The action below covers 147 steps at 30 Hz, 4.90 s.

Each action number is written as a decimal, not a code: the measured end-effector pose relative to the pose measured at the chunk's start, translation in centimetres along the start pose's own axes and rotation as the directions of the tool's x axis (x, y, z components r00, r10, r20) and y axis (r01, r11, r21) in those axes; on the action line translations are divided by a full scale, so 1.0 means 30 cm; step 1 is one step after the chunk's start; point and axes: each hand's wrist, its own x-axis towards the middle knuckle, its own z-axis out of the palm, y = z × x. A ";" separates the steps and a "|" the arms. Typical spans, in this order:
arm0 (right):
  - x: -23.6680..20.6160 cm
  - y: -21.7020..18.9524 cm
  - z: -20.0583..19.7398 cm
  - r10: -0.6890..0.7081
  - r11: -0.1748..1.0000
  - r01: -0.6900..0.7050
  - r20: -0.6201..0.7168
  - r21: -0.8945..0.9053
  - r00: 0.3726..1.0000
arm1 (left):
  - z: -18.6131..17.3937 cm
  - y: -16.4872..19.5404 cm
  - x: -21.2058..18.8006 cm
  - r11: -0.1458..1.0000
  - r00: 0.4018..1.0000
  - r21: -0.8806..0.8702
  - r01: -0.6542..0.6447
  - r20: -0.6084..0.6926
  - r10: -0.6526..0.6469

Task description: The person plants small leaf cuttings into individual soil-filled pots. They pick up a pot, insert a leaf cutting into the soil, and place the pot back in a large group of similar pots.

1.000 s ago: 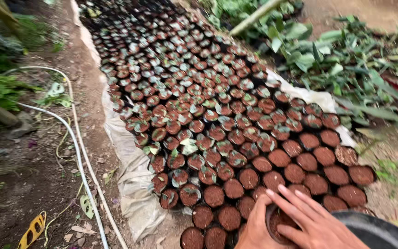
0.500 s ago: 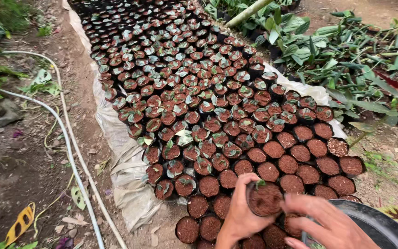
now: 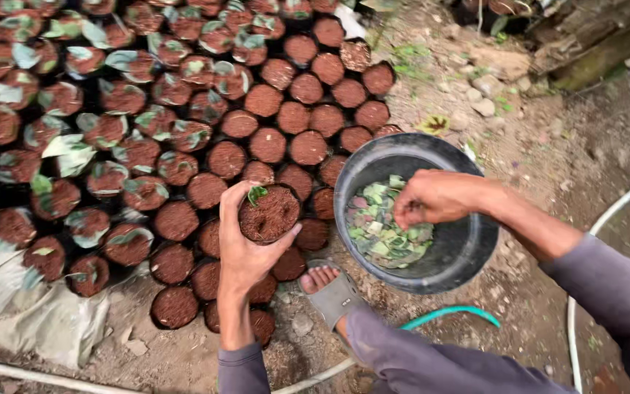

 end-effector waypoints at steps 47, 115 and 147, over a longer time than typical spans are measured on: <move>0.078 0.066 -0.017 -0.356 0.836 0.537 -0.632 0.114 0.688 | 0.016 0.023 0.018 0.990 0.993 -0.103 0.091 0.085 -0.083; 0.113 -0.491 -0.049 -0.527 0.780 0.595 -0.718 -0.196 0.454 | 0.021 0.123 0.002 0.995 0.965 0.052 -0.081 -0.246 0.092; 0.122 -0.621 -0.086 -0.513 0.836 0.368 -0.342 -0.408 0.788 | -0.011 0.118 -0.025 0.988 0.993 -0.152 0.033 0.118 -0.015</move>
